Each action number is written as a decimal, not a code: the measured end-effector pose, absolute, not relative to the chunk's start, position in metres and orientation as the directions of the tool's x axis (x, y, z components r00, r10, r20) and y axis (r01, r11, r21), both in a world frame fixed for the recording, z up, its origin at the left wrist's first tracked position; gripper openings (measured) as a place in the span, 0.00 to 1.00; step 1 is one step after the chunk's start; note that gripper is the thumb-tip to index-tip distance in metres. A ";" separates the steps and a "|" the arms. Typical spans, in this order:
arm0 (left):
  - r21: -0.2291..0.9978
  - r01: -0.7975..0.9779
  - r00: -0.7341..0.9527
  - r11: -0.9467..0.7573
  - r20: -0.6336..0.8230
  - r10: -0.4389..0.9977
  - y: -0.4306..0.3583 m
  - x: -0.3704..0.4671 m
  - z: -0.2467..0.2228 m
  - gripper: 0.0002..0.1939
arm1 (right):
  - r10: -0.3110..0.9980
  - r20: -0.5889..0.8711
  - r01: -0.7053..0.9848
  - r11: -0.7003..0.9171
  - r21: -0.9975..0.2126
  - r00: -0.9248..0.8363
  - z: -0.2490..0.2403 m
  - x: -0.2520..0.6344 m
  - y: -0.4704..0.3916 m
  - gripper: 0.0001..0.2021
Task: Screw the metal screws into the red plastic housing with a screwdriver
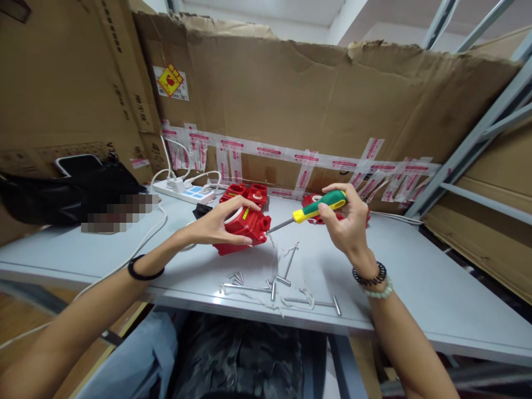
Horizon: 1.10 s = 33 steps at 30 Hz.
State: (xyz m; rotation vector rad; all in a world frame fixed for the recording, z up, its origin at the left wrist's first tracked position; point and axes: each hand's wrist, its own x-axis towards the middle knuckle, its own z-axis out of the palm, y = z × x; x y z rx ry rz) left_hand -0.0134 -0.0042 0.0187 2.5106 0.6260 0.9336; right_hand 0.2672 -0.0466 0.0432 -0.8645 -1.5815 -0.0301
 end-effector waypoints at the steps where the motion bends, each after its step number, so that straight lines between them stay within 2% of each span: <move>1: 0.490 0.278 0.680 -0.826 0.507 0.529 -0.004 -0.014 0.018 0.28 | 0.534 0.844 0.531 0.702 -0.476 0.050 0.045 0.268 -0.047 0.09; 5: 0.482 0.298 0.681 -0.824 0.498 0.537 -0.002 -0.014 0.017 0.28 | 0.595 0.796 0.562 0.623 -0.544 0.111 0.049 0.263 -0.052 0.09; 8: 0.485 0.302 0.672 -0.821 0.502 0.544 -0.001 -0.014 0.016 0.28 | 0.575 0.802 0.654 0.546 -0.524 0.161 0.048 0.259 -0.054 0.16; 10: 0.483 0.313 0.665 -0.818 0.503 0.552 0.000 -0.014 0.016 0.28 | 0.566 0.808 0.654 0.552 -0.517 0.161 0.047 0.260 -0.053 0.15; 12: 0.480 0.322 0.662 -0.816 0.502 0.557 0.000 -0.014 0.015 0.27 | 0.585 0.802 0.566 0.624 -0.539 0.118 0.046 0.261 -0.052 0.08; 15: 0.471 0.323 0.663 -0.821 0.506 0.552 0.000 -0.014 0.015 0.27 | 0.652 0.759 0.371 0.702 -0.608 0.009 0.046 0.262 -0.053 0.11; 17: 0.463 0.324 0.662 -0.825 0.512 0.547 0.001 -0.013 0.014 0.26 | 0.689 0.725 0.331 0.686 -0.648 -0.011 0.048 0.261 -0.054 0.08; 19: 0.460 0.327 0.660 -0.826 0.514 0.548 0.001 -0.013 0.013 0.26 | 0.697 0.716 0.421 0.640 -0.643 0.033 0.049 0.259 -0.056 0.09; 21: 0.460 0.329 0.662 -0.825 0.511 0.549 0.001 -0.013 0.013 0.26 | 0.682 0.726 0.556 0.568 -0.606 0.095 0.049 0.259 -0.057 0.17; 23: 0.461 0.335 0.660 -0.822 0.508 0.553 0.001 -0.013 0.013 0.26 | 0.674 0.727 0.610 0.525 -0.593 0.126 0.048 0.260 -0.056 0.21; 28: 0.461 0.346 0.640 -0.817 0.521 0.565 0.002 -0.012 0.012 0.27 | 0.761 0.647 0.321 0.604 -0.730 0.041 0.046 0.262 -0.053 0.08; 30: 0.458 0.344 0.641 -0.819 0.523 0.562 0.002 -0.012 0.012 0.26 | 0.770 0.638 0.273 0.610 -0.744 0.019 0.044 0.260 -0.052 0.08; 33: 0.449 0.340 0.649 -0.826 0.523 0.552 0.001 -0.013 0.012 0.26 | 0.773 0.624 0.266 0.580 -0.770 0.118 0.042 0.257 -0.049 0.12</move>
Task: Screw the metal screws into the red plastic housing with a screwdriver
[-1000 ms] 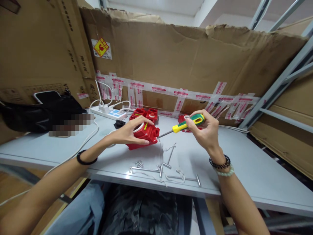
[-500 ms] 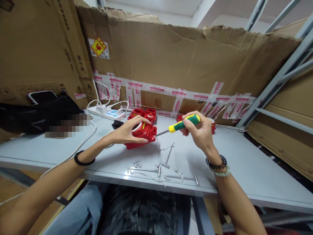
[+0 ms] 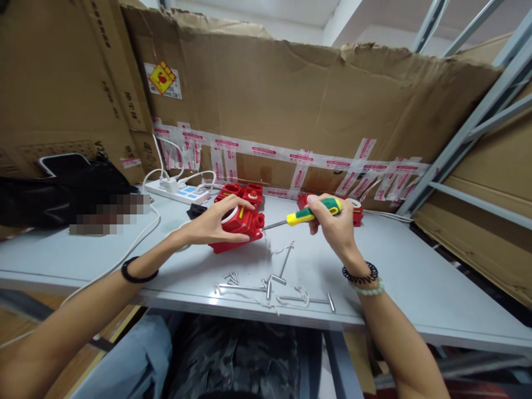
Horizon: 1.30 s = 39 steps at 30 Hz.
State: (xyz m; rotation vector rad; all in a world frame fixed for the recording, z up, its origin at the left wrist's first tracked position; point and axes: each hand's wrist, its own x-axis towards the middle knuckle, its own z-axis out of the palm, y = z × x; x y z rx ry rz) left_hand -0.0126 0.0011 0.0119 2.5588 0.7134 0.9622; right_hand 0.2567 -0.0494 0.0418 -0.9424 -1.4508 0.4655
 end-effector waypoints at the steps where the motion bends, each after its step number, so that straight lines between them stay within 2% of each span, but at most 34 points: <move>1: 0.449 0.339 0.653 -0.827 0.520 0.550 0.001 -0.012 0.012 0.26 | 0.777 0.606 0.240 0.564 -0.790 0.170 0.041 0.256 -0.048 0.13; 4: 0.460 0.322 0.655 -0.828 0.523 0.545 -0.001 -0.011 0.012 0.25 | 0.797 0.536 0.126 0.523 -0.843 0.280 0.038 0.254 -0.041 0.13; 6: 0.462 0.298 0.651 -0.835 0.541 0.532 -0.001 -0.010 0.012 0.21 | 0.801 0.508 0.082 0.510 -0.856 0.316 0.037 0.253 -0.039 0.12; 9: 0.448 0.269 0.643 -0.853 0.576 0.505 -0.002 -0.009 0.012 0.15 | 0.785 0.506 0.060 0.521 -0.851 0.358 0.038 0.251 -0.038 0.12; 12: 0.415 0.256 0.650 -0.873 0.594 0.473 -0.003 -0.008 0.012 0.14 | 0.764 0.534 0.060 0.553 -0.831 0.362 0.038 0.250 -0.039 0.12; 19: 0.239 0.268 0.761 -0.933 0.542 0.357 -0.007 -0.005 0.015 0.11 | 0.741 0.608 0.170 0.585 -0.793 0.286 0.039 0.244 -0.047 0.14; 25: 0.049 0.353 0.762 -0.934 0.565 0.318 -0.008 -0.006 0.015 0.10 | 0.724 0.631 0.218 0.592 -0.776 0.278 0.040 0.235 -0.054 0.14; 31: 0.008 0.365 0.749 -0.931 0.592 0.298 -0.007 -0.006 0.014 0.09 | 0.713 0.634 0.165 0.616 -0.770 0.299 0.040 0.234 -0.054 0.14; 39: -0.105 0.372 0.758 -0.922 0.607 0.237 -0.006 -0.004 0.012 0.13 | 0.691 0.661 0.194 0.634 -0.749 0.294 0.040 0.232 -0.057 0.13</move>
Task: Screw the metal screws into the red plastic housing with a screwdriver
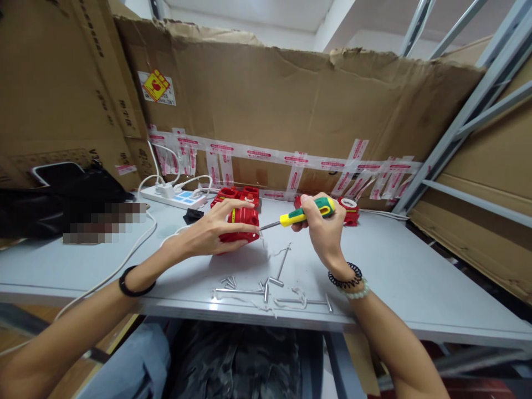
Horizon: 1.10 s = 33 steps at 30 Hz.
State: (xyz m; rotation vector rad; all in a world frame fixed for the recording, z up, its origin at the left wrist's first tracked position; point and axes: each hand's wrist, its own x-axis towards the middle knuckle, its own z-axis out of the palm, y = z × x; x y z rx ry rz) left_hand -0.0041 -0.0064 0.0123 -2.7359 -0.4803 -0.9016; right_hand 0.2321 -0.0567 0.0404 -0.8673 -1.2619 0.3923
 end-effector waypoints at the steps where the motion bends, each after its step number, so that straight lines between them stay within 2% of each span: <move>1: -0.102 0.375 0.757 -0.921 0.608 0.241 -0.006 -0.004 0.012 0.13 | 0.690 0.661 0.191 0.635 -0.748 0.294 0.040 0.232 -0.057 0.13; 10: -0.098 0.351 0.763 -0.931 0.607 0.223 -0.002 -0.005 0.010 0.12 | 0.696 0.650 0.159 0.636 -0.755 0.305 0.041 0.232 -0.057 0.13; 13: -0.100 0.357 0.762 -0.929 0.605 0.228 -0.002 -0.005 0.010 0.12 | 0.674 0.664 0.183 0.643 -0.743 0.325 0.043 0.235 -0.057 0.13; 15: -0.083 0.357 0.755 -0.931 0.612 0.235 -0.002 -0.005 0.011 0.12 | 0.614 0.699 0.255 0.656 -0.711 0.367 0.044 0.239 -0.059 0.13; 18: -0.034 0.355 0.745 -0.934 0.614 0.261 -0.002 -0.006 0.011 0.12 | 0.422 0.823 0.541 0.619 -0.569 0.382 0.045 0.249 -0.061 0.12; 20: 0.009 0.351 0.737 -0.936 0.614 0.282 -0.001 -0.008 0.012 0.12 | 0.309 0.913 0.723 0.562 -0.401 0.266 0.047 0.255 -0.061 0.11; 22: 0.068 0.344 0.720 -0.936 0.621 0.310 0.000 -0.008 0.013 0.16 | 0.328 0.940 0.789 0.552 -0.269 0.092 0.049 0.260 -0.060 0.08; 24: 0.131 0.342 0.706 -0.931 0.618 0.346 0.002 -0.008 0.014 0.21 | 0.516 0.846 0.776 0.586 -0.232 -0.137 0.049 0.265 -0.057 0.05; 26: 0.169 0.350 0.709 -0.922 0.596 0.378 0.005 -0.006 0.016 0.25 | 0.739 0.560 0.759 0.592 -0.272 -0.375 0.046 0.269 -0.054 0.02; 27: 0.175 0.356 0.715 -0.918 0.581 0.389 0.006 -0.004 0.017 0.26 | 0.800 0.381 0.760 0.579 -0.294 -0.462 0.043 0.271 -0.053 0.04; 29: 0.171 0.372 0.729 -0.912 0.554 0.401 0.009 -0.001 0.018 0.26 | 0.832 0.105 0.774 0.547 -0.319 -0.544 0.034 0.275 -0.051 0.09; 30: 0.167 0.380 0.734 -0.910 0.545 0.406 0.010 0.000 0.019 0.27 | 0.832 0.024 0.785 0.532 -0.318 -0.554 0.028 0.276 -0.050 0.11; 33: 0.167 0.391 0.743 -0.905 0.523 0.417 0.011 0.002 0.019 0.28 | 0.844 -0.042 0.821 0.507 -0.264 -0.535 0.013 0.278 -0.046 0.13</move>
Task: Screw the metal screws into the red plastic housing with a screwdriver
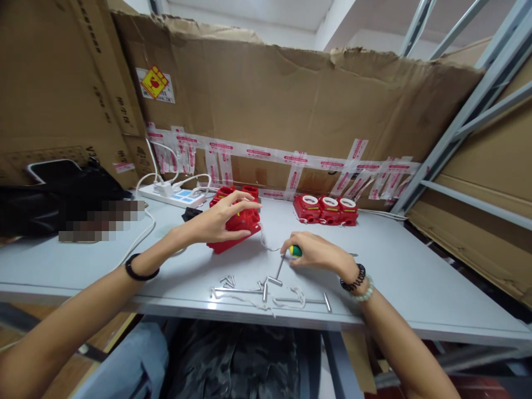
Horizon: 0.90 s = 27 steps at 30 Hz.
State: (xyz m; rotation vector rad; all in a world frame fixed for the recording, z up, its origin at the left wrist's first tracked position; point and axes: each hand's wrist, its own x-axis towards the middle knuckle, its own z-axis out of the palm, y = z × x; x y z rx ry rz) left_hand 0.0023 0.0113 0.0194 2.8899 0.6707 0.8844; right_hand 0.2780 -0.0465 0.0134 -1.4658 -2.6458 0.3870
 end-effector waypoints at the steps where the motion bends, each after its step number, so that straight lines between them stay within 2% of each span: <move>1: 0.169 0.392 0.744 -0.905 0.520 0.419 0.011 0.002 0.019 0.29 | 0.851 -0.037 0.831 0.501 -0.242 -0.524 0.010 0.278 -0.045 0.12; 7: 0.175 0.375 0.750 -0.910 0.520 0.409 0.011 0.004 0.022 0.31 | 0.861 0.001 0.851 0.502 -0.152 -0.508 0.005 0.287 -0.029 0.08; 15: 0.168 0.315 0.802 -0.934 0.478 0.357 0.025 0.024 0.024 0.37 | 0.879 0.159 0.869 0.472 -0.150 -0.450 -0.007 0.252 -0.022 0.08; 22: 0.174 0.305 0.866 -0.936 0.358 0.348 0.029 0.052 0.027 0.42 | 0.869 0.380 0.859 0.434 -0.273 -0.318 0.017 0.269 -0.030 0.06; 25: 0.166 0.264 0.911 -0.950 0.281 0.302 0.032 0.070 0.026 0.45 | 0.878 0.397 0.862 0.401 -0.308 -0.267 0.028 0.282 -0.034 0.08; 27: 0.147 0.245 0.930 -0.958 0.243 0.276 0.033 0.082 0.025 0.48 | 0.876 0.374 0.849 0.427 -0.311 -0.304 0.032 0.285 -0.036 0.08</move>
